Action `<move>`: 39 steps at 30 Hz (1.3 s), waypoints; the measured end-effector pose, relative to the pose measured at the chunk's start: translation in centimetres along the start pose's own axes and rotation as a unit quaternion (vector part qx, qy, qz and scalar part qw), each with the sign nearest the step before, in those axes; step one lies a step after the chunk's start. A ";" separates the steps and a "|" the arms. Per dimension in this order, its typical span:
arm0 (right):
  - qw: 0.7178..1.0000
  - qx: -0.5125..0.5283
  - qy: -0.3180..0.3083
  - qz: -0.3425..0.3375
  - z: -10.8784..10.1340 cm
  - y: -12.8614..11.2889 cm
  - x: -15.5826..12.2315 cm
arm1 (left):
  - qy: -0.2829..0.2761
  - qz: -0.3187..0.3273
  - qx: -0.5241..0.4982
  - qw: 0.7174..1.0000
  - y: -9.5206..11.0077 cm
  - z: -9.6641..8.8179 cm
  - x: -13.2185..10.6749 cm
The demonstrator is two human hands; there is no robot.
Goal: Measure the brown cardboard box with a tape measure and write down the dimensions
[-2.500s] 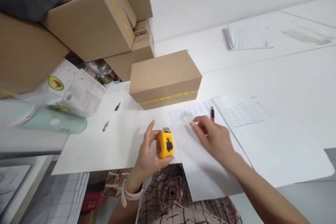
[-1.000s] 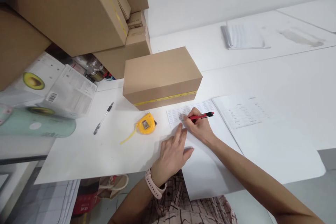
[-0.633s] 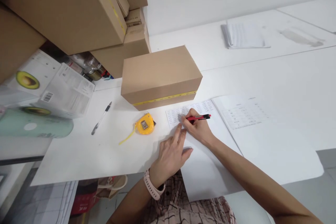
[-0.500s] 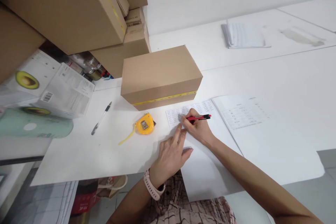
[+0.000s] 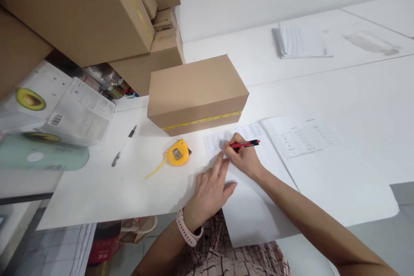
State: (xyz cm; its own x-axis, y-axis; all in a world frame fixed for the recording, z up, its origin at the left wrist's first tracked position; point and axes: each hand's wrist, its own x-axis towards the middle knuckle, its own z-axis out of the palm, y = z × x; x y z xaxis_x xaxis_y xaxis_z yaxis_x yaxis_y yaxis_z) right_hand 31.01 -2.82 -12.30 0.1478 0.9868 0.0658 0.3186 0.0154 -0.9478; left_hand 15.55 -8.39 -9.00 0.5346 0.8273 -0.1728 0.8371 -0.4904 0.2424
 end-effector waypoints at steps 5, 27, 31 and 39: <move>1.000 0.007 0.012 -0.006 -0.1 -0.1 0.0 | 0.007 -0.002 0.001 1.000 0.0 -0.1 0.1; 1.000 -0.006 0.022 -0.021 -0.2 0.0 0.1 | 0.009 -0.001 0.009 1.000 0.1 -0.3 0.2; 0.999 -0.013 0.024 -0.018 -0.1 -0.2 0.1 | 0.007 -0.001 -0.001 1.000 0.0 -0.3 0.2; 1.000 -0.001 0.020 -0.013 -0.2 -0.4 0.0 | 0.003 -0.001 0.001 1.000 0.0 -0.1 0.1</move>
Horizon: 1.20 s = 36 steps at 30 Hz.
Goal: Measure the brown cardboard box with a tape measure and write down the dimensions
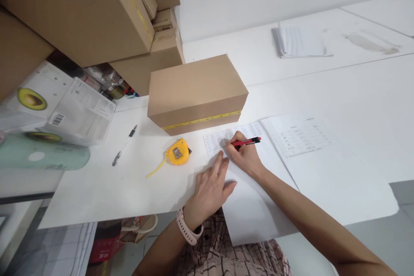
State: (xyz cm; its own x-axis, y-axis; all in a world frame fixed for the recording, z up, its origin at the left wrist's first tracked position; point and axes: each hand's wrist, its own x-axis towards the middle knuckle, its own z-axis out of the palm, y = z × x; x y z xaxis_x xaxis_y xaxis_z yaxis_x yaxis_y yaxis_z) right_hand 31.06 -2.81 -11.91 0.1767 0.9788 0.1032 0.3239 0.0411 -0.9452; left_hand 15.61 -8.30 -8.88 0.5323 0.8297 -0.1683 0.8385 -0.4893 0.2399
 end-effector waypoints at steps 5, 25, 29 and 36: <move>1.000 0.005 -0.002 0.008 0.0 -0.1 0.0 | 0.005 0.001 0.002 1.000 0.0 -0.2 0.0; 1.000 -0.010 0.012 0.004 0.0 0.2 0.0 | -0.010 -0.002 -0.011 1.000 0.0 -0.4 0.0; 1.000 -0.004 0.012 0.003 0.0 0.1 0.0 | -0.008 -0.002 -0.014 1.000 -0.1 -0.3 0.1; 0.998 -0.017 0.065 0.008 -0.1 -0.1 0.1 | -0.014 0.002 -0.041 0.999 -0.2 -0.5 0.2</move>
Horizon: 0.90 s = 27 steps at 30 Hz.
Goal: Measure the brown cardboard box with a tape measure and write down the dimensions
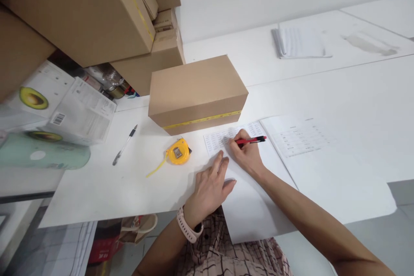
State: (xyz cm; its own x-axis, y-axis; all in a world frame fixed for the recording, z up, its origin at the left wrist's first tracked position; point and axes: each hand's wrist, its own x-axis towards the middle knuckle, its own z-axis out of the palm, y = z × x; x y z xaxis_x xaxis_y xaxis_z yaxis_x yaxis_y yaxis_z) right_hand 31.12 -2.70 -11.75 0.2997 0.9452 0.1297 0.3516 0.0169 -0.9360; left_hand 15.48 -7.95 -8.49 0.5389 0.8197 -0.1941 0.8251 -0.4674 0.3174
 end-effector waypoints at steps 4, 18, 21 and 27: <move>0.999 -0.028 0.025 -0.029 -1.3 -0.4 -0.3 | -0.006 0.002 -0.017 1.000 -0.1 -0.2 -0.1; 0.789 -0.548 -0.008 -0.277 -9.2 3.8 -2.3 | 0.447 0.025 -0.062 0.892 -4.4 -0.3 -1.4; 0.812 -0.503 0.033 -0.294 -9.1 3.3 -2.7 | 0.435 -0.071 -0.004 0.898 -7.1 -1.7 -1.5; 0.922 -0.252 -0.018 -0.292 -7.1 -0.1 -4.9 | 0.281 -0.147 -0.109 0.942 -9.5 -2.7 -1.3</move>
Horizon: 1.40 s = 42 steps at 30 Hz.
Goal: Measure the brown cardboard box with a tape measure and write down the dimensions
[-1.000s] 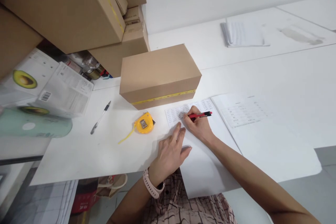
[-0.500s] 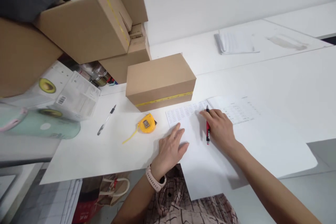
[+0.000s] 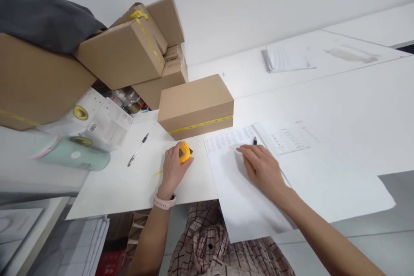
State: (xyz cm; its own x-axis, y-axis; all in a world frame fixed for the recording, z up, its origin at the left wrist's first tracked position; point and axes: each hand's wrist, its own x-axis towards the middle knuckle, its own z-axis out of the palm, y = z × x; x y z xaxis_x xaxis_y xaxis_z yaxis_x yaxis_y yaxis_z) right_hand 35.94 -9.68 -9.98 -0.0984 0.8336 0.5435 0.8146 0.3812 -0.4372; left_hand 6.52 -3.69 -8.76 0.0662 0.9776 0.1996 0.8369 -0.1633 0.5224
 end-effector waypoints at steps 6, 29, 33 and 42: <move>0.863 0.410 -0.165 0.243 -0.2 -5.5 0.7 | -0.251 -0.012 -0.335 0.908 4.6 -2.8 -3.0; 0.798 0.472 0.137 0.348 -2.2 7.2 22.1 | 0.103 -0.110 -0.542 0.827 -5.9 -13.2 16.1; 0.823 0.432 0.102 0.355 1.4 6.2 23.5 | 0.096 -0.110 -0.546 0.825 -6.3 -12.1 16.4; 0.852 0.370 0.019 0.369 3.7 4.3 24.4 | 0.064 -0.101 -0.555 0.823 -5.1 -10.4 17.6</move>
State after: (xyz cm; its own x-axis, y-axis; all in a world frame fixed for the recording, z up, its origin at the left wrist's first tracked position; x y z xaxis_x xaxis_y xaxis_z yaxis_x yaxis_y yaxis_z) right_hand 34.95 13.77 -1.27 0.3151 0.9472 -0.0589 0.0621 -0.0825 -0.9947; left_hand -2.25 12.93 0.74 -0.1312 0.9892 0.0646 -0.1925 -0.0893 0.9772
